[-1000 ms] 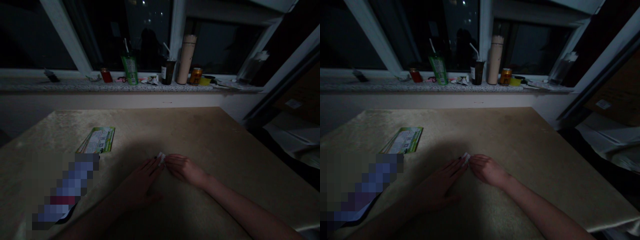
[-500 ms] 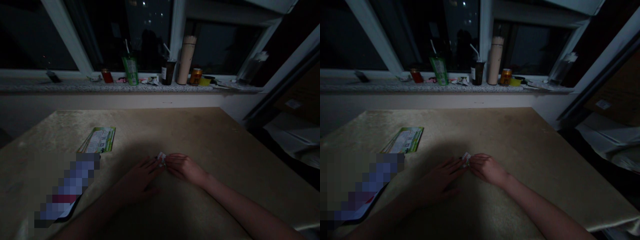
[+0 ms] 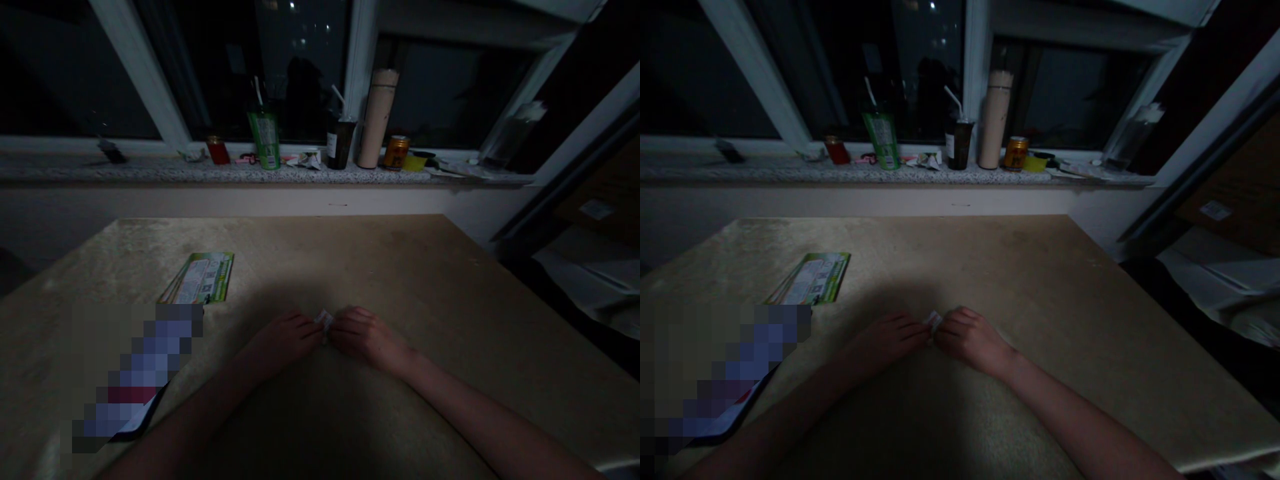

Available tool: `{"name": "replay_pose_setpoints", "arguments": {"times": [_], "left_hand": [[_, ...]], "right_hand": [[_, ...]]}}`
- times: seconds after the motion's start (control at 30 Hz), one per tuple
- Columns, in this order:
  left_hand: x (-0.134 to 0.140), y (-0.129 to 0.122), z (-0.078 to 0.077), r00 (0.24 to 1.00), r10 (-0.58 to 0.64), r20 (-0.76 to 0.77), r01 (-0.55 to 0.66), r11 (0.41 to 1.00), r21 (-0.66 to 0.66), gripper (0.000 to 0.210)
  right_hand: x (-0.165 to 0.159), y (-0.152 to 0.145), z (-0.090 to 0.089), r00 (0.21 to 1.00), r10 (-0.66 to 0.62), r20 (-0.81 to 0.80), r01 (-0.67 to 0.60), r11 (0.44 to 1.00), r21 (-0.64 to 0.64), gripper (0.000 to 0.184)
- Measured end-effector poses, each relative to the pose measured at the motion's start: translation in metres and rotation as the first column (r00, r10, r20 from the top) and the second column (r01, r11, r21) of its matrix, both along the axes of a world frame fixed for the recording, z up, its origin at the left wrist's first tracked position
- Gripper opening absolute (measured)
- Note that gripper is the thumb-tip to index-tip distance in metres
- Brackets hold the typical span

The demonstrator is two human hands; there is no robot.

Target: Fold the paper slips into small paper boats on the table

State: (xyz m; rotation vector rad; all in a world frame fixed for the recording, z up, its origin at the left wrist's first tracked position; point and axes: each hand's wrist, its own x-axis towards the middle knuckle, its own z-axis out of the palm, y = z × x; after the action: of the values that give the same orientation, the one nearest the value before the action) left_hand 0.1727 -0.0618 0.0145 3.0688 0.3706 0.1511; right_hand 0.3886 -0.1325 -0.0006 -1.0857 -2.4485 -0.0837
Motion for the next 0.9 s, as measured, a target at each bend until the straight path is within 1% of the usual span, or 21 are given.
{"name": "replay_pose_setpoints", "arguments": {"times": [0.1,0.23,0.33,0.53,0.67,0.77,0.9], "left_hand": [[-0.002,0.003,-0.003,1.000,0.012,0.016,-0.011,0.999,-0.042,0.030],[-0.001,0.006,-0.009,0.992,0.106,0.070,-0.097,0.987,-0.128,0.030],[0.004,0.006,-0.012,0.981,0.166,0.099,-0.146,0.972,-0.185,0.027],[0.011,0.004,-0.007,0.963,0.228,0.145,-0.182,0.943,-0.277,0.022],[0.010,0.005,-0.004,0.950,0.262,0.168,-0.206,0.935,-0.290,0.018],[0.009,0.006,-0.006,0.933,0.307,0.186,-0.249,0.927,-0.279,0.018],[0.008,0.006,-0.007,0.916,0.346,0.205,-0.288,0.920,-0.265,0.017]], "right_hand": [[0.001,0.001,-0.003,0.999,-0.019,-0.040,0.017,0.999,-0.040,0.023],[0.005,0.003,-0.004,0.990,-0.067,-0.126,0.055,0.994,-0.099,0.021],[0.005,0.003,-0.002,0.979,-0.120,-0.163,0.101,0.987,-0.123,0.018],[0.006,0.005,-0.001,0.948,-0.226,-0.222,0.190,0.967,-0.170,0.017],[0.009,0.007,-0.002,0.941,-0.230,-0.248,0.186,0.964,-0.189,0.015],[0.009,0.009,-0.003,0.939,-0.254,-0.233,0.211,0.958,-0.194,0.015],[0.006,0.011,-0.003,0.928,-0.299,-0.223,0.243,0.938,-0.247,0.014]]}}
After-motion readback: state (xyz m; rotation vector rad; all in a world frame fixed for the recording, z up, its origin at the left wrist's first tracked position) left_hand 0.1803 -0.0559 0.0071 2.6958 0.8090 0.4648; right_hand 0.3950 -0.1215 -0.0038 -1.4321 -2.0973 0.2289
